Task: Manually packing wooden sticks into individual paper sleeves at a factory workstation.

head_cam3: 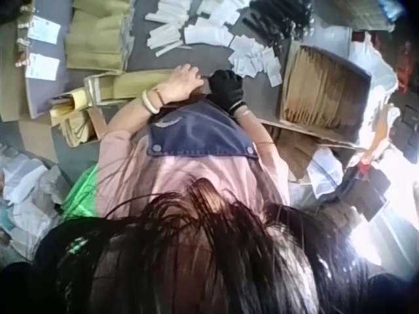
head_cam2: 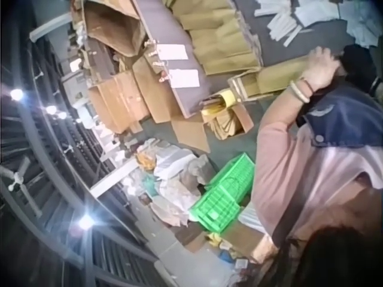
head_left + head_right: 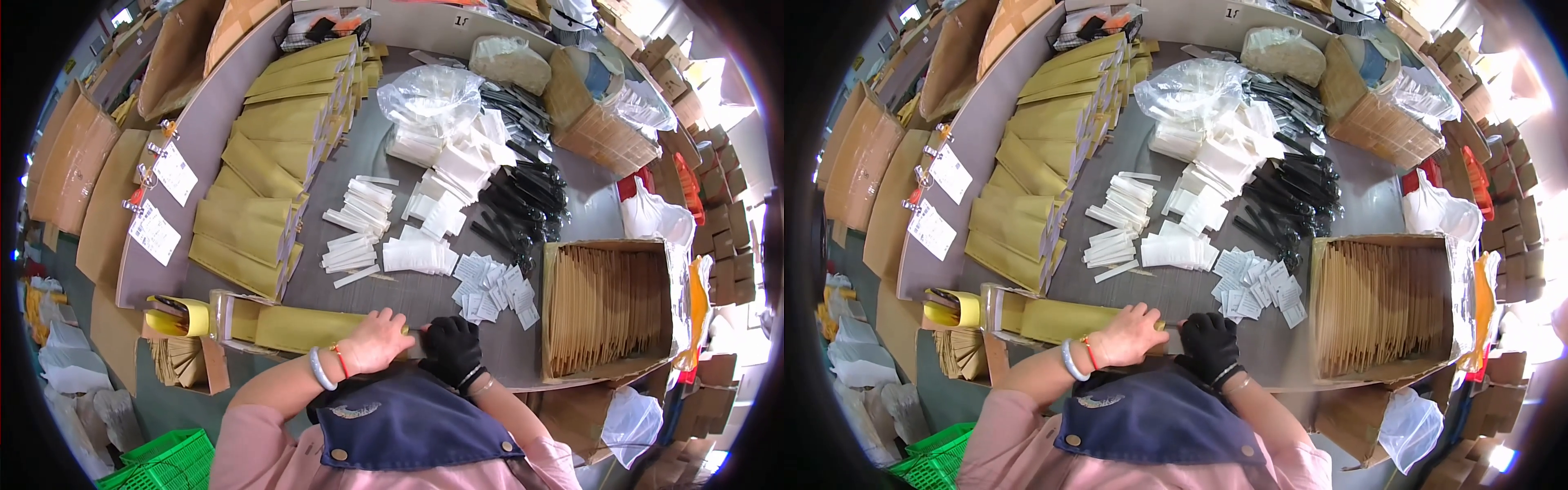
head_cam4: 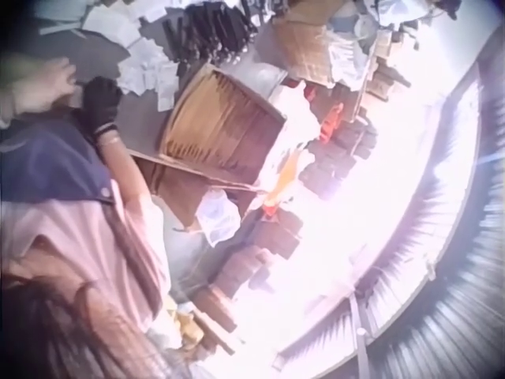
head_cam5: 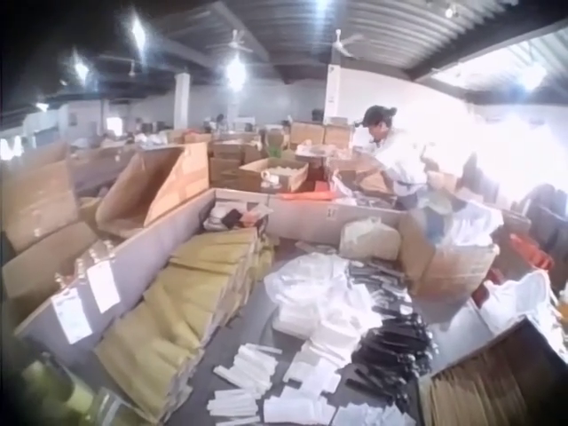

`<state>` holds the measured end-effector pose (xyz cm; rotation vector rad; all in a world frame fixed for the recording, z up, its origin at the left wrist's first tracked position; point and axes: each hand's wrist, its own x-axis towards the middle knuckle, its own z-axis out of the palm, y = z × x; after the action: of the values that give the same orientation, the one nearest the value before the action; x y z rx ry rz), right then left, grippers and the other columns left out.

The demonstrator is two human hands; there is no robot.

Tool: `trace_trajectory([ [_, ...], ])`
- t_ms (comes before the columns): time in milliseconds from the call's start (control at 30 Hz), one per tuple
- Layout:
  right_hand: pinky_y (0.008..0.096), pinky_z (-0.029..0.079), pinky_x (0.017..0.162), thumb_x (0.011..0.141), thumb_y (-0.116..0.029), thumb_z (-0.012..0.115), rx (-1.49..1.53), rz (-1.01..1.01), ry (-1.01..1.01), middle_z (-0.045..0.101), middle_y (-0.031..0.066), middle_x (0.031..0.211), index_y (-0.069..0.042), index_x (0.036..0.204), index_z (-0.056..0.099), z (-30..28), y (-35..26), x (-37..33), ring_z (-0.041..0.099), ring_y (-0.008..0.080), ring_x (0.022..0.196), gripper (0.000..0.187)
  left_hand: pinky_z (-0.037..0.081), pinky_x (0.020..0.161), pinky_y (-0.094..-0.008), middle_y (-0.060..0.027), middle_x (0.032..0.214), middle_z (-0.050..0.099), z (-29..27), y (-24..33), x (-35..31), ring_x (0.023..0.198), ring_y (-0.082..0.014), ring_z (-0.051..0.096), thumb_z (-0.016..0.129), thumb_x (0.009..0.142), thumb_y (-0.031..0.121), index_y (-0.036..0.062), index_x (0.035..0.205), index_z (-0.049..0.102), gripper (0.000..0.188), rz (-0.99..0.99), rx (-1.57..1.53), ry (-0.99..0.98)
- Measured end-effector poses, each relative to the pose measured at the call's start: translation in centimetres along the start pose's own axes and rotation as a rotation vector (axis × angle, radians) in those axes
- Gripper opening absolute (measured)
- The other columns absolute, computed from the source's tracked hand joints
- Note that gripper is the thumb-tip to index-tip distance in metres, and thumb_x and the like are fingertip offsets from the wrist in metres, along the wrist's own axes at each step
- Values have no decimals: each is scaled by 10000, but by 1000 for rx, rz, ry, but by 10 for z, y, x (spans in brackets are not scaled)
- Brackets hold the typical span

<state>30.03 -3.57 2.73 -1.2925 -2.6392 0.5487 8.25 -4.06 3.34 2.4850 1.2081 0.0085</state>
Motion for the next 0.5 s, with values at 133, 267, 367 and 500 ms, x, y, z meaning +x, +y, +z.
trace_trajectory([
  [133,448,411,827,600,-380,819,83,-1,200,570,103,1013,-109,1062,590,-52,5,-3,551,320,950,583,486,751,-412,-103,932,531,-81,-22,-21,876,-300,543,711,619,151,131,914,639,304,78,-79,40],
  [267,444,419,810,558,-299,844,143,214,362,571,111,990,-98,1061,560,-64,30,-18,546,324,925,611,506,772,-430,-126,1052,561,-121,-91,-47,925,-326,580,638,620,-26,81,760,609,179,-127,-118,278],
  [367,439,435,789,557,-259,853,24,156,298,560,110,958,-89,1064,545,-63,26,-20,551,341,903,617,435,973,-486,-219,1303,491,-94,-111,-58,1198,-426,472,674,678,-8,65,1040,624,373,-468,318,635],
  [500,439,407,812,557,-307,837,-18,109,229,567,102,962,-98,1041,551,-57,17,-22,550,326,902,600,263,1109,-551,-225,1436,367,14,-40,-59,1322,-436,336,830,660,371,43,1307,519,789,-560,-86,590],
])
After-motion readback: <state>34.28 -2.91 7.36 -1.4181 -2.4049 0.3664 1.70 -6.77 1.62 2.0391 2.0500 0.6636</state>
